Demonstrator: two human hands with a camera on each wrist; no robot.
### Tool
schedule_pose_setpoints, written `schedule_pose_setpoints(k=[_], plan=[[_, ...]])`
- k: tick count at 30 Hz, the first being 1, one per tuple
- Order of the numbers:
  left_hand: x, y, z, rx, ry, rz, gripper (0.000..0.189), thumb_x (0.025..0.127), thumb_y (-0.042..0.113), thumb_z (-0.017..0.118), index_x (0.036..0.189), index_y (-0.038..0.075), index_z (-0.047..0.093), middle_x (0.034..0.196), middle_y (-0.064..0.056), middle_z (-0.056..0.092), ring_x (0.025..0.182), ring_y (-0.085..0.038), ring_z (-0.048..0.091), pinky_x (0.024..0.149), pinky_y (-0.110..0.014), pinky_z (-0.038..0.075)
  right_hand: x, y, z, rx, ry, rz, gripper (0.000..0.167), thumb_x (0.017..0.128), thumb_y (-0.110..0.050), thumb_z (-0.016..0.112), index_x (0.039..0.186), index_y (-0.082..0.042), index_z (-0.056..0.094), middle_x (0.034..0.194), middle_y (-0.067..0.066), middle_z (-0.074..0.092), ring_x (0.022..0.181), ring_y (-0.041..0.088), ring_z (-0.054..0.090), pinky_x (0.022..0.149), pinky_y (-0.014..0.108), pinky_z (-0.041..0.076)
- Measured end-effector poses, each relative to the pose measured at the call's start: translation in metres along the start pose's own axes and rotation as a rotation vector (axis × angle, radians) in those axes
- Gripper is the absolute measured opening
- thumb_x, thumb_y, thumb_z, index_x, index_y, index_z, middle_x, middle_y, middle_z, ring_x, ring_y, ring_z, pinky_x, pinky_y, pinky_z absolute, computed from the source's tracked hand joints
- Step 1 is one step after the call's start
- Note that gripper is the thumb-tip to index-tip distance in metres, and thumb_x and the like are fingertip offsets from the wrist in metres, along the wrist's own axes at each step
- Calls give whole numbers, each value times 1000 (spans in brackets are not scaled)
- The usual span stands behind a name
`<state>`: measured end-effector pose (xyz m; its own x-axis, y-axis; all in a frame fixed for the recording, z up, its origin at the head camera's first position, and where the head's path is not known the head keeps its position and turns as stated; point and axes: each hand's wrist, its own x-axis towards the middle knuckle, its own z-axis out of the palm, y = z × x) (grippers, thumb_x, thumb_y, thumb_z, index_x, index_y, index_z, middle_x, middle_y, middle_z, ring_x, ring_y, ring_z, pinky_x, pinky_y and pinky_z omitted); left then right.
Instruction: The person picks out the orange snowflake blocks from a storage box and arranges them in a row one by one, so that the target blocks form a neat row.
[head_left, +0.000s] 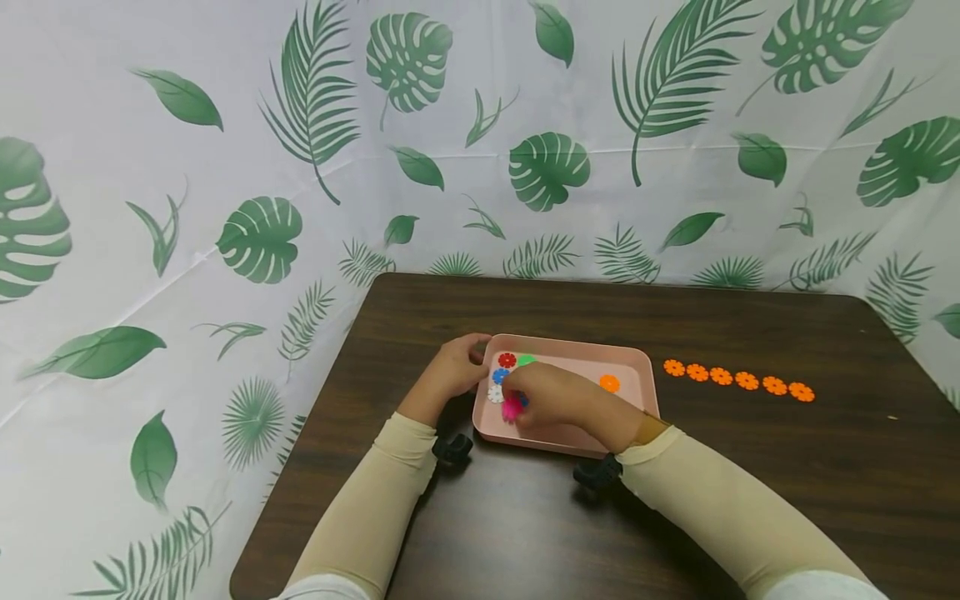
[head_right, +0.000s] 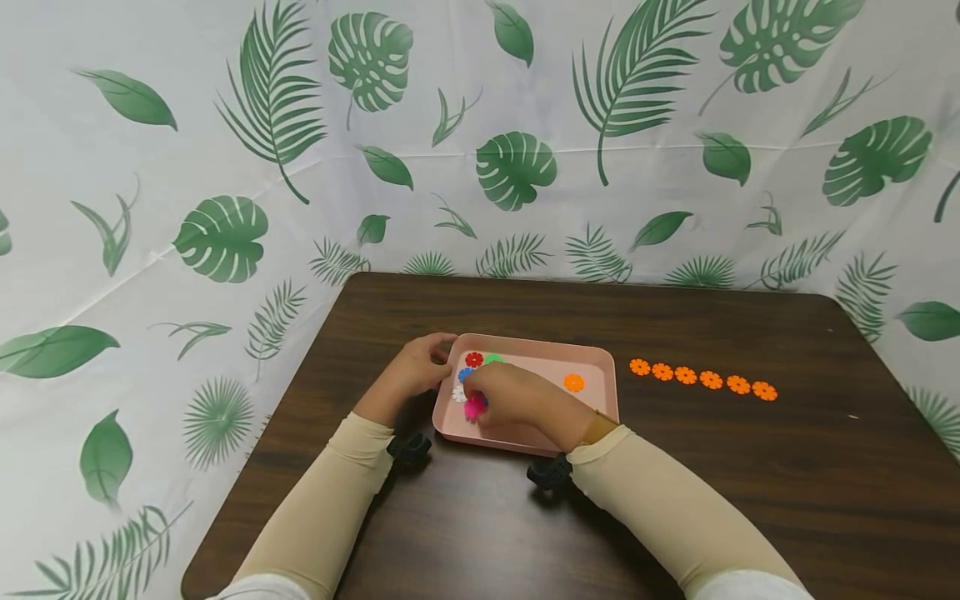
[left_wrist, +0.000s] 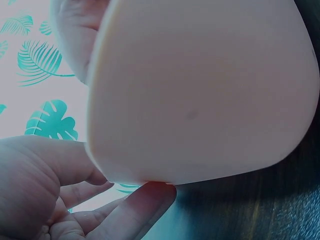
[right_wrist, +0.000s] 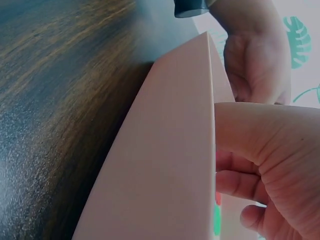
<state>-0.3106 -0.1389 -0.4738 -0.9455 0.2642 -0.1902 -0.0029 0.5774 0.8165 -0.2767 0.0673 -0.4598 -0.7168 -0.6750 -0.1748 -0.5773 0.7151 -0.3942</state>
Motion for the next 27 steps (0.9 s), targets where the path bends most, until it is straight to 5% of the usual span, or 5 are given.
schedule_pose_setpoints(k=[17, 21, 27], plan=[[0, -1, 4, 13, 3, 5, 61, 90, 5, 68, 149, 14, 54, 115, -17, 68, 78, -24, 70, 65, -37, 62, -10, 3, -3, -18, 27, -30, 27, 79, -23, 86, 104, -16, 78, 89, -10, 65, 81, 12, 56, 77, 28, 54], [0, -1, 4, 26, 7, -7, 62, 90, 7, 68, 150, 16, 54, 118, -17, 68, 81, -24, 70, 67, -37, 62, -24, 13, -16, 20, 96, -60, 28, 81, -20, 83, 108, -14, 78, 91, -6, 65, 81, 15, 56, 74, 30, 54], [0, 2, 5, 47, 24, -50, 63, 91, 9, 71, 151, 20, 53, 121, -15, 66, 86, -25, 69, 73, -39, 63, -65, 42, -47, 92, 213, 33, 30, 84, -15, 82, 113, -15, 77, 93, -8, 64, 88, 18, 57, 74, 31, 54]])
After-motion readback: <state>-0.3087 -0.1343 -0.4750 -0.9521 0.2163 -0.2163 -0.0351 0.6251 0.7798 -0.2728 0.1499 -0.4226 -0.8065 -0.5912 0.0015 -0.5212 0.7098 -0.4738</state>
